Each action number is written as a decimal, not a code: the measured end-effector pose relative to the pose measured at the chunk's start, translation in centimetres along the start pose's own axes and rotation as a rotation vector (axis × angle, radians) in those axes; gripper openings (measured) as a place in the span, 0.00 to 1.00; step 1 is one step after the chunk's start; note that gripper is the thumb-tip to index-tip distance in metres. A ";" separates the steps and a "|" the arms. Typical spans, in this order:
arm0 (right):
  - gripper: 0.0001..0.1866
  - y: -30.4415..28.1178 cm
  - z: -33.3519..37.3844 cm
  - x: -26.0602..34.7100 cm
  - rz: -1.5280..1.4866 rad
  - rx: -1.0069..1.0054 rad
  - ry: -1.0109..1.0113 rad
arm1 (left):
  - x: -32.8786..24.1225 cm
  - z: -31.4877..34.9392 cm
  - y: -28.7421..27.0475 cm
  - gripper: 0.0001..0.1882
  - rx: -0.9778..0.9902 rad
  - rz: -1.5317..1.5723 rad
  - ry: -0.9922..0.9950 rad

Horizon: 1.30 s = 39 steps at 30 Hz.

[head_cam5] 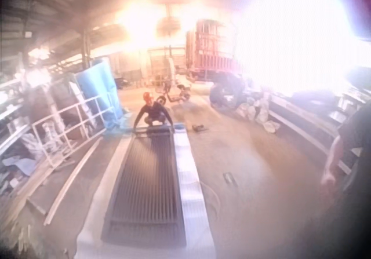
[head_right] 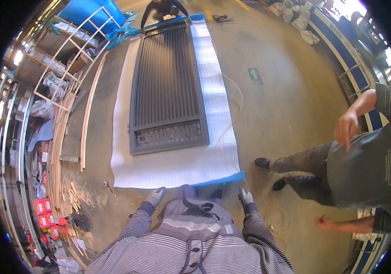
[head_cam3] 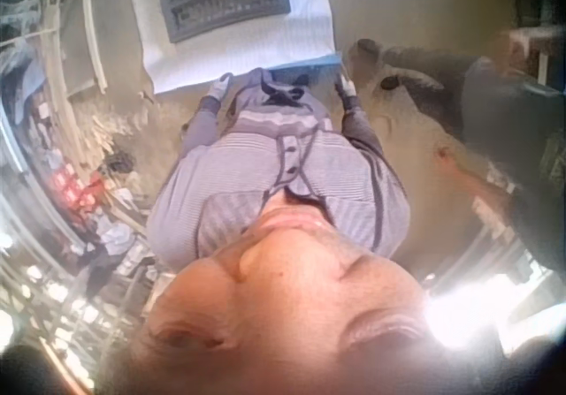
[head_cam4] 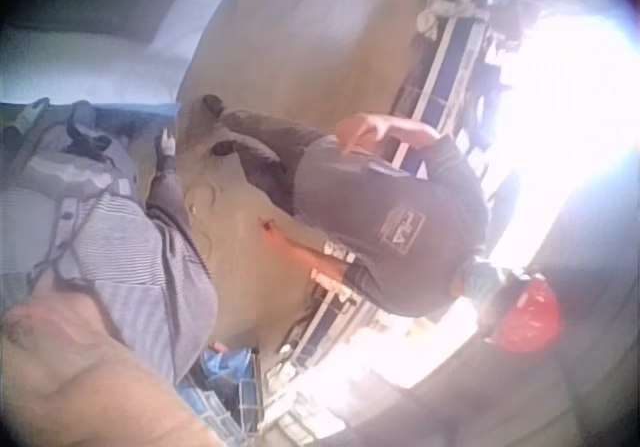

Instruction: The person wraps a metal grate with blue bubble wrap and white paper. They smooth the paper, place bubble wrap over the grate, and fold the paper over the edges to secure it.

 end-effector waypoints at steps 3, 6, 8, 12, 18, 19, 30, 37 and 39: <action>0.27 2.0 2.4 5.2 -0.015 -0.034 -0.150 | 2.9 -0.9 0.3 0.28 0.138 -0.286 -0.032; 0.20 3.5 3.8 6.7 -0.189 -0.049 -0.054 | 6.8 -2.3 0.5 0.32 0.267 -0.508 0.118; 0.17 4.0 4.1 6.5 -0.229 -0.034 -0.018 | 9.5 -3.7 -0.1 0.32 0.296 -0.451 0.002; 0.16 3.8 3.7 4.7 -0.146 -0.088 -0.018 | 10.6 -6.9 -3.0 0.30 0.220 -0.358 -0.179; 0.22 6.7 -0.4 7.3 0.073 -0.032 -0.103 | 2.7 -11.4 -5.6 0.30 0.266 -0.462 -0.147; 0.24 8.0 -2.6 8.5 0.148 0.017 -0.112 | 1.0 -13.8 -5.0 0.30 0.277 -0.462 -0.141; 0.31 12.9 -49.9 3.9 0.859 0.202 -0.456 | -10.5 -54.1 20.3 0.50 -0.176 -0.667 0.419; 0.34 -18.8 -57.5 13.7 0.443 -1.285 -0.165 | -11.7 -63.1 27.2 0.52 -0.561 -0.777 0.371; 0.39 -12.7 -62.6 13.3 0.503 -0.683 -0.436 | -11.1 -63.2 27.8 0.53 -0.541 -0.824 0.329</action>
Point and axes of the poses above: each hand's wrist, its own z-axis away from the middle knuckle, its own y-axis out of the palm, x = y × z, the point moved 4 cm from there along -z, towards the middle knuckle, and after that the axes turned 8 degrees about -z, right-handed, at the moved point
